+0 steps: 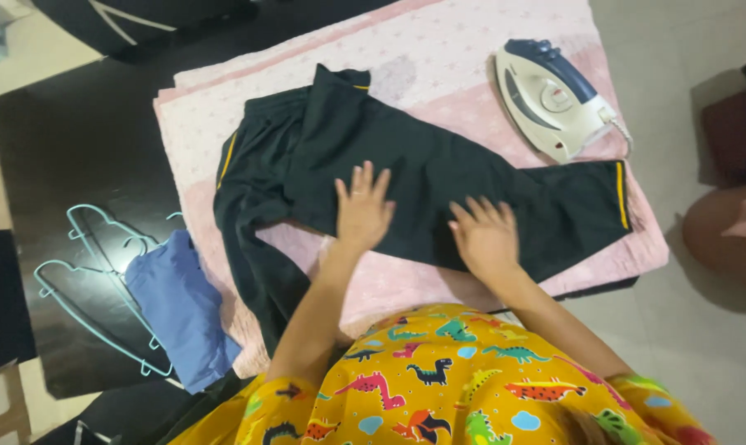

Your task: Ironing a pair of dark track pants on a padded surface.

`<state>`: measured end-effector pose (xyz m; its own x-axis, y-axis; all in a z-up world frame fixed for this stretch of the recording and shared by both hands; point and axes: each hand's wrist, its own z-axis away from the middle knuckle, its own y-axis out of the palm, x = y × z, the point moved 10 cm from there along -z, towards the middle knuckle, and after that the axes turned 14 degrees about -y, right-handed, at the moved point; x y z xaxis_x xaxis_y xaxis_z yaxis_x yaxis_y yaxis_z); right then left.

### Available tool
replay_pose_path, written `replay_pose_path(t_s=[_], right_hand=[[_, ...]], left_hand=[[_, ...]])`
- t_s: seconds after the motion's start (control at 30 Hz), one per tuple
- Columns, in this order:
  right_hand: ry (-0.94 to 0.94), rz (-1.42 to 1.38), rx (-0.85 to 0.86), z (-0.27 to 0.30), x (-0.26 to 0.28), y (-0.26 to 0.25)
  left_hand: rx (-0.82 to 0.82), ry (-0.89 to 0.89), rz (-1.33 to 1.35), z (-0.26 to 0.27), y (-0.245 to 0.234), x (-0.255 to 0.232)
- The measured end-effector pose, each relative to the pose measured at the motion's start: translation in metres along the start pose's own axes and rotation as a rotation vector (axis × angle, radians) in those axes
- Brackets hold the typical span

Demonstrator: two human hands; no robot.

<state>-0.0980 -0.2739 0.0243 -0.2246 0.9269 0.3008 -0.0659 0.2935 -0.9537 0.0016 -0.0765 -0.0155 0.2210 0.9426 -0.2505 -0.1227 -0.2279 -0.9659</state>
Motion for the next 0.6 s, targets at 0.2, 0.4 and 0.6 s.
replay_pose_path(t_s=[0.2,0.4,0.6], right_hand=[[-0.259,-0.001,-0.045,-0.032,0.014,0.031],[0.133,0.069,-0.187,-0.024,-0.035,0.047],[0.175,-0.141,-0.354,-0.031,-0.063,0.02]], left_hand=[[0.12,-0.161,-0.095,-0.012,0.018,-0.006],[-0.215,-0.191,0.03,-0.053,0.02,0.056],[-0.089,-0.002,0.025,-0.1,0.024,-0.001]])
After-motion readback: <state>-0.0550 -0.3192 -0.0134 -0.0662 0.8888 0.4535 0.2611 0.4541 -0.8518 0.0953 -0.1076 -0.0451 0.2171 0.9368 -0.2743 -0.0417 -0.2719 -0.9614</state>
